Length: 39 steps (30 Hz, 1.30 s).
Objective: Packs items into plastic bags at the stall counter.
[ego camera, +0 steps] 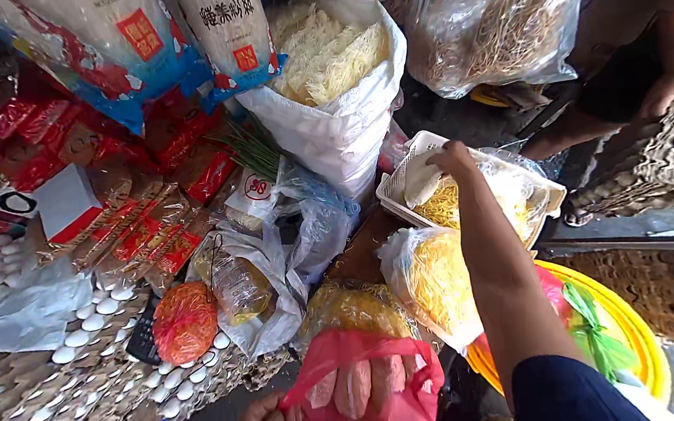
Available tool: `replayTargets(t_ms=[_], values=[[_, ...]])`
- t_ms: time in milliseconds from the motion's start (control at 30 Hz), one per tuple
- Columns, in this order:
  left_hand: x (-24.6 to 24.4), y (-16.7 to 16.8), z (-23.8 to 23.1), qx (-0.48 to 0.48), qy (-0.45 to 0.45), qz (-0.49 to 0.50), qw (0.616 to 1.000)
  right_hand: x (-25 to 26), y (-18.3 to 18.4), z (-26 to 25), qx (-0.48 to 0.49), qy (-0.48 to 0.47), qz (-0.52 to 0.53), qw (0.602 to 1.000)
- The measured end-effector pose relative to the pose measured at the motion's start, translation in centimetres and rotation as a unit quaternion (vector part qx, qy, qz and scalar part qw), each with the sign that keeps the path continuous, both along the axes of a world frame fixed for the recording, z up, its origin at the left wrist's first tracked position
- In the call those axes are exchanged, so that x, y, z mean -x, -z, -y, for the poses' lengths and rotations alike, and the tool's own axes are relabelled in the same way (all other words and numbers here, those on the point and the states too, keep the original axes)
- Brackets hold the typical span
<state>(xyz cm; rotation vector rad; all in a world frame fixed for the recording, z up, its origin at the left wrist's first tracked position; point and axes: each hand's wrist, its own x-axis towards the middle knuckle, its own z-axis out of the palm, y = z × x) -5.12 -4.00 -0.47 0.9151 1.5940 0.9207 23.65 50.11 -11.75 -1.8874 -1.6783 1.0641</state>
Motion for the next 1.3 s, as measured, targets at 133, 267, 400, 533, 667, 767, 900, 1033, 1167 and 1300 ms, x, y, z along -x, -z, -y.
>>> replayTargets(t_ms=[133, 267, 400, 533, 667, 767, 900, 1033, 1167, 1300], values=[[-0.4, 1.2, 0.0, -0.041, -0.036, 0.247, 0.967, -0.9, -11.4, 9.0, -0.122, -0.174, 0.034, 0.977], [1.1, 1.9, 0.2, -0.061, 0.013, 0.327, 0.943, -1.2, -17.6, 22.4, -0.282, -0.286, -0.032, 0.915], [2.5, 3.2, 0.0, -0.054, -0.019, 0.357, 0.932, -0.2, -15.8, 34.0, -0.371, -0.398, -0.117, 0.831], [4.1, 4.0, 0.1, -0.044, -0.019, 0.309, 0.950, 3.6, -11.8, 41.0, -0.228, -0.512, -0.112, 0.821], [4.7, 4.5, 1.8, -0.064, 0.096, 0.279, 0.953, 5.8, -2.4, 40.6, 0.032, -0.430, -0.117, 0.895], [5.0, 4.4, 2.2, -0.061, 0.146, 0.299, 0.941, 5.1, 1.8, 40.9, 0.056, -0.316, 0.071, 0.945], [5.4, 4.6, 2.1, -0.035, 0.139, 0.316, 0.938, 3.8, -2.5, 46.1, 0.081, -0.265, 0.336, 0.900], [6.2, 4.4, 1.1, -0.049, 0.120, 0.329, 0.935, -0.5, -12.1, 50.7, 0.070, -0.365, 0.354, 0.858], [6.5, 3.6, 0.1, -0.067, 0.165, 0.311, 0.933, -2.2, -8.8, 52.9, -0.149, -0.156, 0.305, 0.928], [4.9, 2.6, 0.5, -0.025, 0.152, 0.285, 0.946, -1.9, -5.5, 53.1, -0.023, 0.110, 0.105, 0.988]])
